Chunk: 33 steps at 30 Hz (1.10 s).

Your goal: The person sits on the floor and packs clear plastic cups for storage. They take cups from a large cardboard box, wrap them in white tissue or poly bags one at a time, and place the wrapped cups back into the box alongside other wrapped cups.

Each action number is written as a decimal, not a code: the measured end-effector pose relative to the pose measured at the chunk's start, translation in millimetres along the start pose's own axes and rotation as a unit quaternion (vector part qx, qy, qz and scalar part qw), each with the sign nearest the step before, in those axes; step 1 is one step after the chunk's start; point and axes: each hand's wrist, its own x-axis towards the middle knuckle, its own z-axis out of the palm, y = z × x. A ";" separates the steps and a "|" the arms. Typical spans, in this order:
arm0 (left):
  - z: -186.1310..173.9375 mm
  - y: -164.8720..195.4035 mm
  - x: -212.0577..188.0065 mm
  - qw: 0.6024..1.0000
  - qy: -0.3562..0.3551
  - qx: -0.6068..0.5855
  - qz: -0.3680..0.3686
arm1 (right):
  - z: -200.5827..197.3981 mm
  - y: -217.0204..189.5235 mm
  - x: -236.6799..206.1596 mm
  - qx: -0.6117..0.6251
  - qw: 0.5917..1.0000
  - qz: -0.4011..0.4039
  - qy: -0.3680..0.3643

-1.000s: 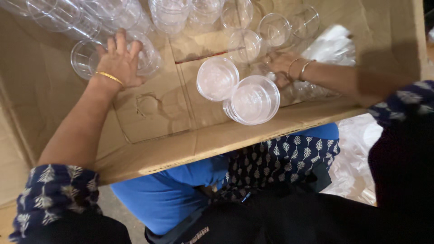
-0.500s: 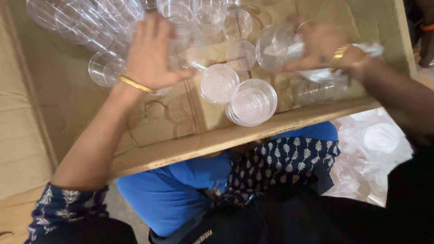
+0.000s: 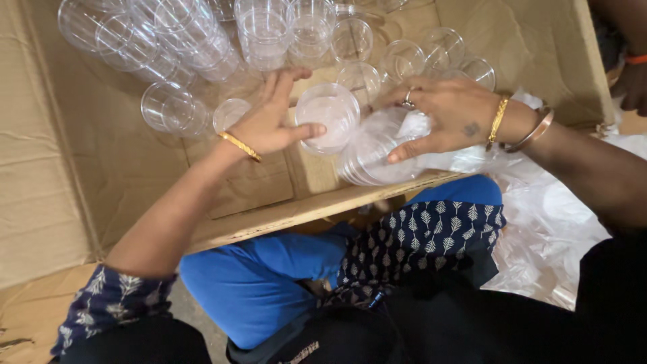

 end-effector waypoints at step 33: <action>-88.8 32.8 5.6 0.964 0.069 0.255 0.011 | 53.1 140.4 69.8 -0.002 0.985 0.140 0.097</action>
